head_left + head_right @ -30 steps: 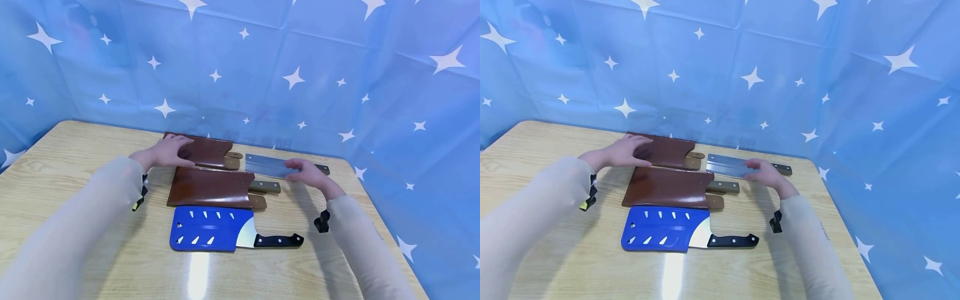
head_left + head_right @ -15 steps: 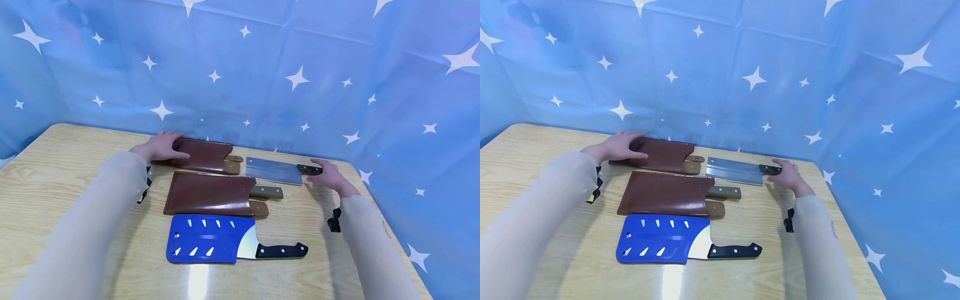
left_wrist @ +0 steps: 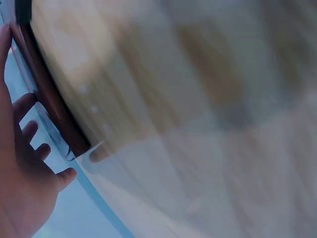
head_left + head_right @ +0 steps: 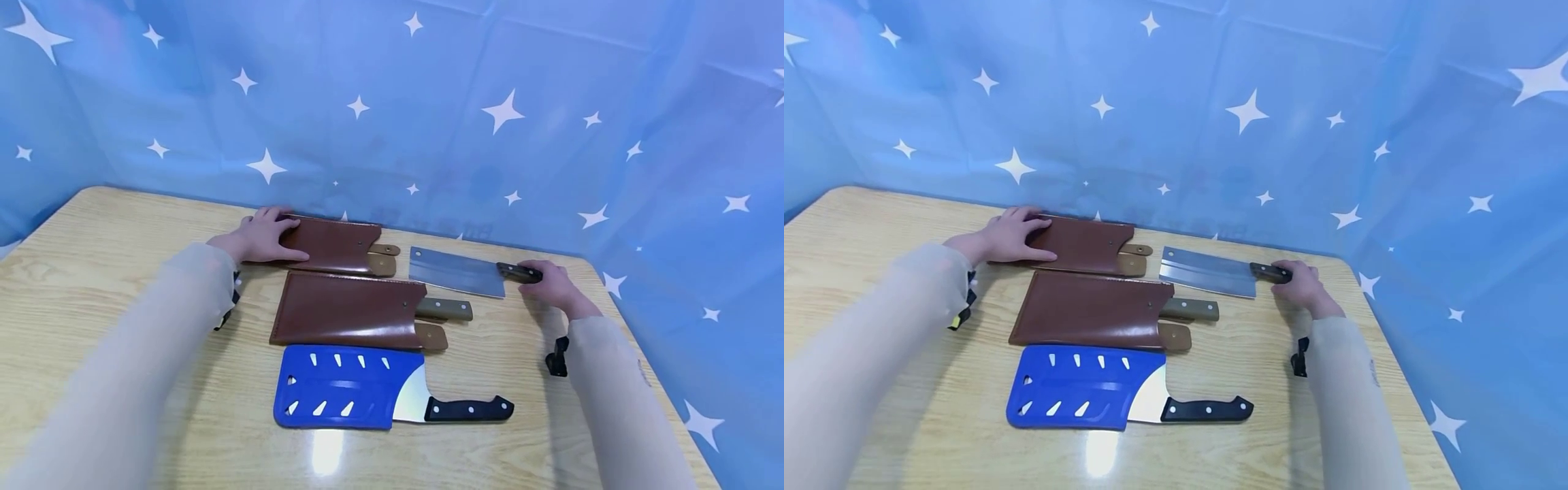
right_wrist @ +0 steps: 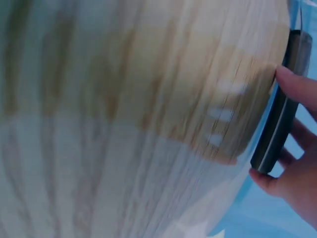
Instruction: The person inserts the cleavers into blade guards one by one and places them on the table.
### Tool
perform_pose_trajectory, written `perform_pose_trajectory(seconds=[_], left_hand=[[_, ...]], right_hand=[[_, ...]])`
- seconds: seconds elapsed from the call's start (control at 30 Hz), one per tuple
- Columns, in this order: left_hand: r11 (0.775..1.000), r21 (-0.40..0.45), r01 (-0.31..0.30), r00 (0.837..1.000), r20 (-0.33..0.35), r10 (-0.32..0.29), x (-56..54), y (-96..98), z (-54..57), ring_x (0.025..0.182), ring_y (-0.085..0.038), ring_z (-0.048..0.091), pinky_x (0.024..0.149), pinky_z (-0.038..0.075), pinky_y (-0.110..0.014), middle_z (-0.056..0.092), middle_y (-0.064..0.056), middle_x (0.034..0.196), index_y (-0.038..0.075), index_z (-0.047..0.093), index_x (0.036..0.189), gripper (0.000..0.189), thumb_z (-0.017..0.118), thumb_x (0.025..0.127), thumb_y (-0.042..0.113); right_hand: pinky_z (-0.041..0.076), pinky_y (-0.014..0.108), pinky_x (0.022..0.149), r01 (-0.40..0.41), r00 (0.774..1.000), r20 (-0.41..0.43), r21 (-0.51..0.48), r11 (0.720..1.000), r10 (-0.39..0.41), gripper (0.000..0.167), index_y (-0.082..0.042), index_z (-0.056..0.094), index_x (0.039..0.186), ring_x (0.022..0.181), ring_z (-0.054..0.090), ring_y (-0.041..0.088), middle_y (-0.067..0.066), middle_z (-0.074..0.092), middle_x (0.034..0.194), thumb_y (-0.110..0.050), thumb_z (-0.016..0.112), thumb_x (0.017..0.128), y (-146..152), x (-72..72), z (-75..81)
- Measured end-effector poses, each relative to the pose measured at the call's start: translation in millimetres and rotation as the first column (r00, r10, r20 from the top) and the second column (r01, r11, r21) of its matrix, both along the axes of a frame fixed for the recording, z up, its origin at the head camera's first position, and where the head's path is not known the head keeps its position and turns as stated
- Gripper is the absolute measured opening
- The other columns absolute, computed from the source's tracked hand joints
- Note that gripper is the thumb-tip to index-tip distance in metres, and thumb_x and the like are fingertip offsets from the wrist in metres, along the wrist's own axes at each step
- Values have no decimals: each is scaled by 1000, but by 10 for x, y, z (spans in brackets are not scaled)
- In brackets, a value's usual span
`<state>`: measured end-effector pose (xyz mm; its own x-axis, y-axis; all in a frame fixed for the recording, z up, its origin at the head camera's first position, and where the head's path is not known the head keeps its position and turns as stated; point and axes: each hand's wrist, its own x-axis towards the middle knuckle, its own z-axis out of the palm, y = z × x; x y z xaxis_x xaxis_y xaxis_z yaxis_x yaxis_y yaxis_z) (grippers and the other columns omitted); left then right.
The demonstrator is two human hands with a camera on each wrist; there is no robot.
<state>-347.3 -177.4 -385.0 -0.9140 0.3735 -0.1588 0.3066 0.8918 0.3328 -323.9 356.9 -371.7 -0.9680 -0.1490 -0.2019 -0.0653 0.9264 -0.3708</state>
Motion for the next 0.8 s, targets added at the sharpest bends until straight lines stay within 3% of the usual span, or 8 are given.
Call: perform_pose_trajectory(seconds=[0.2, 0.37, 0.53, 0.67, 0.8], left_hand=[[998, -15, 57, 996, 72, -56, 75, -253, 59, 140, -46, 4, 104, 11, -70, 9, -24, 154, 5, 24, 148, 104, 71, 71, 57], [995, -45, 90, 988, 128, -84, 98, -336, 121, 138, -51, -3, 104, 12, -69, 1, -25, 154, 6, 13, 151, 119, 78, 63, 55], [996, -11, 94, 991, 100, -92, 83, -276, 122, 136, -50, 7, 103, 21, -66, 9, -25, 152, 6, 13, 151, 120, 78, 63, 56], [997, 16, 70, 995, 73, -71, 81, -241, 107, 128, -46, 15, 98, 29, -63, 15, -26, 147, 7, 17, 150, 119, 80, 61, 54], [998, 39, 59, 996, 66, -61, 106, -232, 112, 127, -46, 15, 97, 30, -63, 14, -26, 146, 7, 17, 150, 118, 81, 62, 52]], right_hand=[[32, 59, 97, 23, 1000, 17, -30, 999, -23, 55, 7, 40, 135, 121, 36, 51, 36, 34, 136, -15, 60, 90, 111, 19, -31], [38, 51, 87, 32, 999, -3, -67, 997, -32, 47, 7, 47, 128, 110, 44, 43, 33, 43, 129, -17, 61, 91, 207, 36, -71], [38, 41, 81, 66, 997, 39, -130, 989, -61, 55, 4, 43, 134, 108, 44, 36, 29, 41, 133, -28, 58, 93, 299, 90, -62], [39, 45, 88, 92, 994, 66, -159, 983, -82, 63, 6, 36, 139, 118, 40, 40, 31, 35, 139, -33, 55, 94, 327, 151, -46], [38, 48, 91, 102, 992, 90, -157, 982, -88, 66, 7, 34, 140, 120, 39, 41, 32, 33, 140, -36, 53, 95, 355, 209, -28]])
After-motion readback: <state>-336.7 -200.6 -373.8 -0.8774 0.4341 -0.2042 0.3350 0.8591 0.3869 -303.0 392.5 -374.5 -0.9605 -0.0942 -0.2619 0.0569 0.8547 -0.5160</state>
